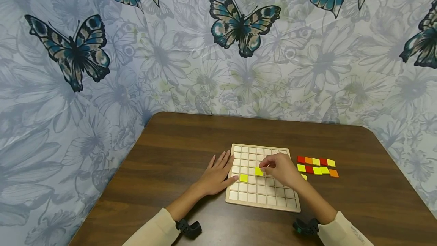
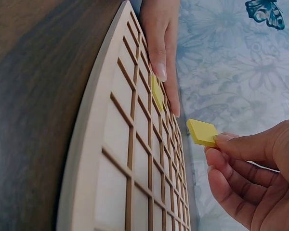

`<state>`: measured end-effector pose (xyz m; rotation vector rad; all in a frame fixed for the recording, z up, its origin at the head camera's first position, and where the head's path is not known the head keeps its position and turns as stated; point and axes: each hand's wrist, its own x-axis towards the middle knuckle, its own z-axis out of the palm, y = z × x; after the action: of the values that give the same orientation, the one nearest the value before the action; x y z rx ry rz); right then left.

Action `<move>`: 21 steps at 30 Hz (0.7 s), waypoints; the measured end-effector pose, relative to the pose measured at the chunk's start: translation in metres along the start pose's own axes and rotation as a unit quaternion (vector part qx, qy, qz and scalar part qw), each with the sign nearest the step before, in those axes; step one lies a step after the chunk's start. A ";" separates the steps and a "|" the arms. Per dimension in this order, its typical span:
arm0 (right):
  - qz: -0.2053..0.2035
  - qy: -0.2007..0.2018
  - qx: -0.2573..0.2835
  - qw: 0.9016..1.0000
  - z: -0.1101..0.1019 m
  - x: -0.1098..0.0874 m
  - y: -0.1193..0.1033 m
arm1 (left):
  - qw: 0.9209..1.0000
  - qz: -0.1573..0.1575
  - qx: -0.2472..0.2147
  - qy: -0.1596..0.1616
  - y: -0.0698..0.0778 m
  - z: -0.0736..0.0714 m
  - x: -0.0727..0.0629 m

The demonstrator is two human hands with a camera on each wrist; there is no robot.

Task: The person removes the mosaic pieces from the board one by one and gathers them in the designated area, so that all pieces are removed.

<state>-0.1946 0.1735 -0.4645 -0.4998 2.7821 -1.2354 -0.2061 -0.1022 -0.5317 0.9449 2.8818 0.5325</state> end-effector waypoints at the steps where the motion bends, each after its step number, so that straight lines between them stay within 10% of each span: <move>1: 0.002 0.000 0.003 1.000 -0.002 -0.002 0.001 | 1.000 0.001 0.000 -0.001 0.000 0.000 0.000; 21: 0.017 0.021 -0.001 1.000 -0.041 -0.031 0.019 | 1.000 0.012 -0.001 0.004 -0.001 -0.001 0.000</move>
<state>-0.1775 0.2247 -0.4532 -0.4300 2.8143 -1.2506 -0.2063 -0.1030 -0.5312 0.9801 2.8791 0.5433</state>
